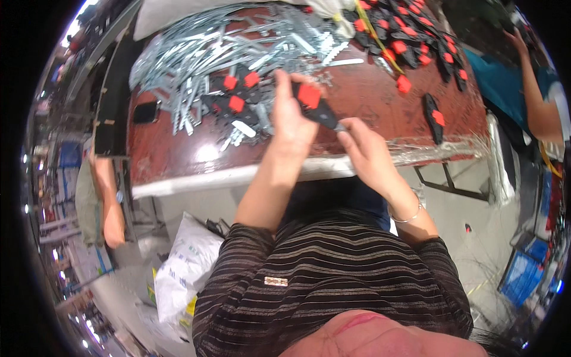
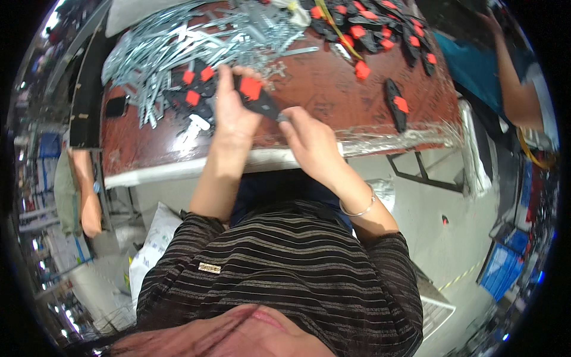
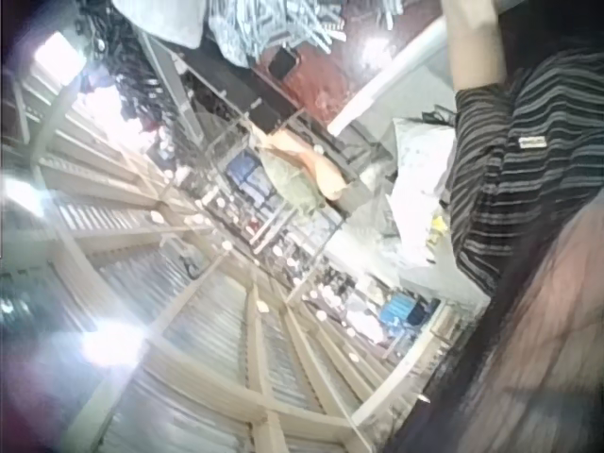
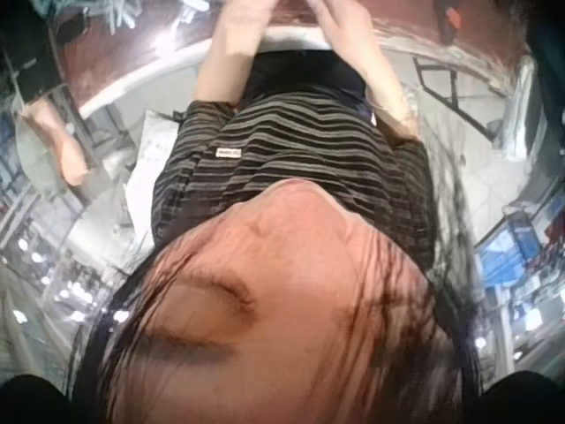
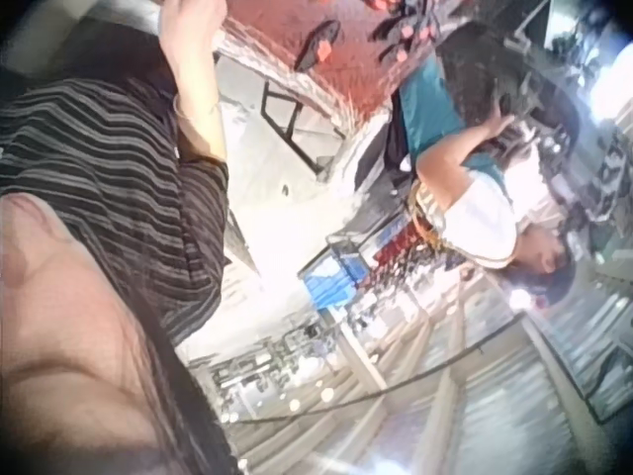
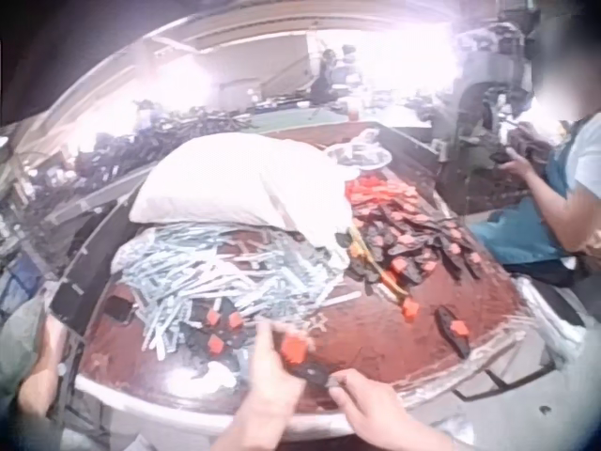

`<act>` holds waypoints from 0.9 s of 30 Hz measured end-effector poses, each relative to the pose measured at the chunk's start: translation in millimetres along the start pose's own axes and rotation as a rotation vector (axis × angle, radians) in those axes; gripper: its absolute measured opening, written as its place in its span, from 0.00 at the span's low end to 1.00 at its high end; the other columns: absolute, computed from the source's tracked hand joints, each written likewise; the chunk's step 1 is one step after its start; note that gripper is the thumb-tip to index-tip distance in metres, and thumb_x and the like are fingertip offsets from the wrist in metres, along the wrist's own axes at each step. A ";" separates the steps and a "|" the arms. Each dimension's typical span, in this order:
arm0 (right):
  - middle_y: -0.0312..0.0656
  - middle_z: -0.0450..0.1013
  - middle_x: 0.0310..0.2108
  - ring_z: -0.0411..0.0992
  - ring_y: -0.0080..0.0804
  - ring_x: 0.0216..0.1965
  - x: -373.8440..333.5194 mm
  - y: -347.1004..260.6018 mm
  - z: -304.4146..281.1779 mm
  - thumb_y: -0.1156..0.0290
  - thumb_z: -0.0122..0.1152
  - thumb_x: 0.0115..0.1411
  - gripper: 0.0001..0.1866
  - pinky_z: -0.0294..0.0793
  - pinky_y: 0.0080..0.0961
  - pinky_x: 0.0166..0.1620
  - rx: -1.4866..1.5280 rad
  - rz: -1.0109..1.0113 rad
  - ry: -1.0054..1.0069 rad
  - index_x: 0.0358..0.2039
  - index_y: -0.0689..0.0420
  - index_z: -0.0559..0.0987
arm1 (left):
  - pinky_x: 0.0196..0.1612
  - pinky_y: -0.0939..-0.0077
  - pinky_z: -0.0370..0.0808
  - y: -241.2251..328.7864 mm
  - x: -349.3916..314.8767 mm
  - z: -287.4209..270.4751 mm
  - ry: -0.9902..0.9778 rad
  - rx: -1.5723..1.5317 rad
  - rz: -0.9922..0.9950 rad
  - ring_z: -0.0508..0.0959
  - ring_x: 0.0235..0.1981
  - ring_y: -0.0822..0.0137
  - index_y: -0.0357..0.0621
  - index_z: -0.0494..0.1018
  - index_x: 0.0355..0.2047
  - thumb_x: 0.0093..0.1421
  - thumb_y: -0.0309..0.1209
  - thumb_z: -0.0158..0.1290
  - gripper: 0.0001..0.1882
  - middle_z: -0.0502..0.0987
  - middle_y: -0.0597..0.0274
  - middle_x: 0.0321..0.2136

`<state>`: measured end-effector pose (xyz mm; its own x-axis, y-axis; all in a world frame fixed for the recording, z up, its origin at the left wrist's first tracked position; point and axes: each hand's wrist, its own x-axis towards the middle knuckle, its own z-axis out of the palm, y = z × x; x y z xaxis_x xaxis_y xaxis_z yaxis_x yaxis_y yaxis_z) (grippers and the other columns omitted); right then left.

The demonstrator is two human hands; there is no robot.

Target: The person repeatedly picks up metal saw blades and red-and-black plastic handles from a table. They insert the blade into the handle and place the assembled unit on the table. The person briefly bends down to retrieve a dropped blade before resuming assembly.

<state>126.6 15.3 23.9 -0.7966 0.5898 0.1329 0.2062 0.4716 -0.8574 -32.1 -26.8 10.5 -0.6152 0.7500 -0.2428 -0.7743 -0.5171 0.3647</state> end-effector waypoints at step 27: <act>0.43 0.63 0.51 0.64 0.30 0.52 36.7 45.2 -41.6 0.85 0.62 0.47 0.38 0.65 0.28 0.55 0.522 -0.199 0.173 0.58 0.57 0.56 | 0.43 0.70 0.76 9.5 -21.7 -6.6 -0.316 0.751 -0.218 0.77 0.39 0.65 0.38 0.68 0.46 0.63 0.34 0.45 0.15 0.75 0.54 0.40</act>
<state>130.3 85.6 10.7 -0.6781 0.6419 0.3581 -0.2805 0.2243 -0.9333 -27.1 -50.8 13.3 -0.3064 0.9392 -0.1550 -0.4981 -0.0195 0.8669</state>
